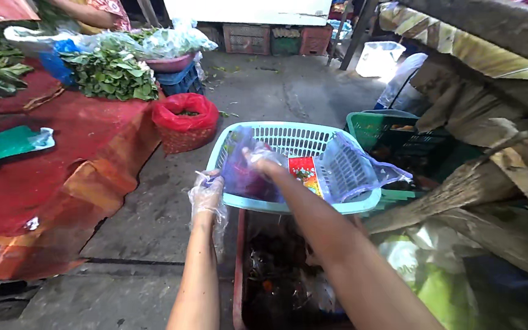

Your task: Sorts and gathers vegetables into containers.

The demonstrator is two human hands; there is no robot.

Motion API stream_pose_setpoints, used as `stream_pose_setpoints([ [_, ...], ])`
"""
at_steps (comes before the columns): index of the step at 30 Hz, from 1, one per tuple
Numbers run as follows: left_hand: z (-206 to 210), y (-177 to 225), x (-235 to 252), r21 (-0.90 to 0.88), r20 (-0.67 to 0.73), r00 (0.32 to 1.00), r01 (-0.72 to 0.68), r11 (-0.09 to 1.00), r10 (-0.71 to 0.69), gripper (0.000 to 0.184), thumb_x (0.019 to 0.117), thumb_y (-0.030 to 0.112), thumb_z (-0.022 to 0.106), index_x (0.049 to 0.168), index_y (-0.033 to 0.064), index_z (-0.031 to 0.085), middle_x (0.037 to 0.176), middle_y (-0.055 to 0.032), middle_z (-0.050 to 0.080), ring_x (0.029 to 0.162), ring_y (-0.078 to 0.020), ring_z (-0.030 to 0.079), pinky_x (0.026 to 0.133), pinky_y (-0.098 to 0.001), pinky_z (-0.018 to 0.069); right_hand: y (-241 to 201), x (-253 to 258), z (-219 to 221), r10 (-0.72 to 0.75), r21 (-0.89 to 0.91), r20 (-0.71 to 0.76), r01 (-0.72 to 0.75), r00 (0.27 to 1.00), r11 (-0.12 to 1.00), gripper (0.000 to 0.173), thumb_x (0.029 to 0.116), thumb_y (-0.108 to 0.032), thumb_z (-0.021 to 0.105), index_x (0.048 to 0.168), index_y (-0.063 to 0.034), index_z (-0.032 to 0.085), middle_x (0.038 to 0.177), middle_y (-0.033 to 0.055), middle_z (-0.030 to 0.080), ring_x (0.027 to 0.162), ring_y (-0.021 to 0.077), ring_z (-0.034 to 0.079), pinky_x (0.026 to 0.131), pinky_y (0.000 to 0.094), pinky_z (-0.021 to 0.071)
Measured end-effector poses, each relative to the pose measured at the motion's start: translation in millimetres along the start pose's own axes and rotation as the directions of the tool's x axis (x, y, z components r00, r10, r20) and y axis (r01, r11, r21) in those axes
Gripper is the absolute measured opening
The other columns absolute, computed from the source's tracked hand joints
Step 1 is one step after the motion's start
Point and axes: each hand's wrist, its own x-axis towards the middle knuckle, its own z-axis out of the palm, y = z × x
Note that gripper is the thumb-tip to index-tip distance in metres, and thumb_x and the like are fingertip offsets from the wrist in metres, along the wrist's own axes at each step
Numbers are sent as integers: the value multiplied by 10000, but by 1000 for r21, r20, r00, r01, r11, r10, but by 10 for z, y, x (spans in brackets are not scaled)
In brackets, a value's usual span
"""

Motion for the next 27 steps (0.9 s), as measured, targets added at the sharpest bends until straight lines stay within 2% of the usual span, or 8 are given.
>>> stream_pose_setpoints([
  [3,13,-91,63,25,-64,997,-51,998,52,477,908,53,692,1373,62,588,1344,-221,599,1253,-335,563,1059,-520,433,491,-157,-324,-87,-249,156,125,984,960,607,1022,-358,543,1487,18,445,1357,308,586,1282,476,559,1036,688,442],
  [6,41,-55,63,59,-114,993,-34,998,40,678,857,30,741,1479,99,480,1383,-271,539,1276,-417,516,1050,-565,413,964,-418,-478,178,-586,402,104,898,803,510,922,-330,761,1195,90,666,1193,306,658,1148,472,621,955,675,458],
  [11,89,-97,83,104,-61,996,-62,993,69,513,895,43,693,1394,109,594,1434,-223,544,1344,-399,485,1101,-591,362,1248,-411,-530,193,-550,383,55,903,833,718,946,-485,705,1448,1,539,1338,312,601,1283,495,547,1024,713,419],
  [15,46,-144,107,67,-52,996,-64,996,67,425,907,111,717,1315,40,621,1310,-233,622,1261,-371,560,1069,-576,408,1218,-873,-840,-328,-168,-25,320,944,933,567,1032,-330,602,1510,-50,481,1329,266,636,1247,438,607,1056,654,447],
  [18,-36,-144,72,50,-68,995,-69,996,73,657,873,189,790,1437,15,500,1334,-266,587,1238,-392,565,1055,-570,436,1304,-2172,-995,-472,-124,-489,477,733,870,442,1038,-156,571,1461,-32,548,1340,172,665,1197,284,665,1049,476,517],
  [21,-164,-86,-28,146,-206,970,-103,984,132,981,821,406,830,1550,-10,322,1491,-328,434,1378,-452,449,1142,-555,381,1994,-3285,-600,-335,-91,-769,425,545,901,300,1000,-121,581,1238,25,691,1103,150,753,939,171,733,860,353,605],
  [24,-210,65,-294,169,-298,908,-255,952,296,938,869,475,708,1553,-26,306,1561,-316,343,1456,-434,340,1198,-502,295,2707,-4341,-25,24,139,-756,125,654,982,319,1005,-107,537,1212,95,672,1058,211,740,890,210,731,843,367,602],
  [27,-129,40,-676,185,-40,965,-249,951,260,656,1019,428,543,1464,-45,455,1439,-242,524,1341,-269,518,1131,-400,408,3197,-5309,485,376,303,-638,-230,672,925,360,1032,-118,493,1303,70,638,1219,224,706,1105,288,702,1008,463,538],
])
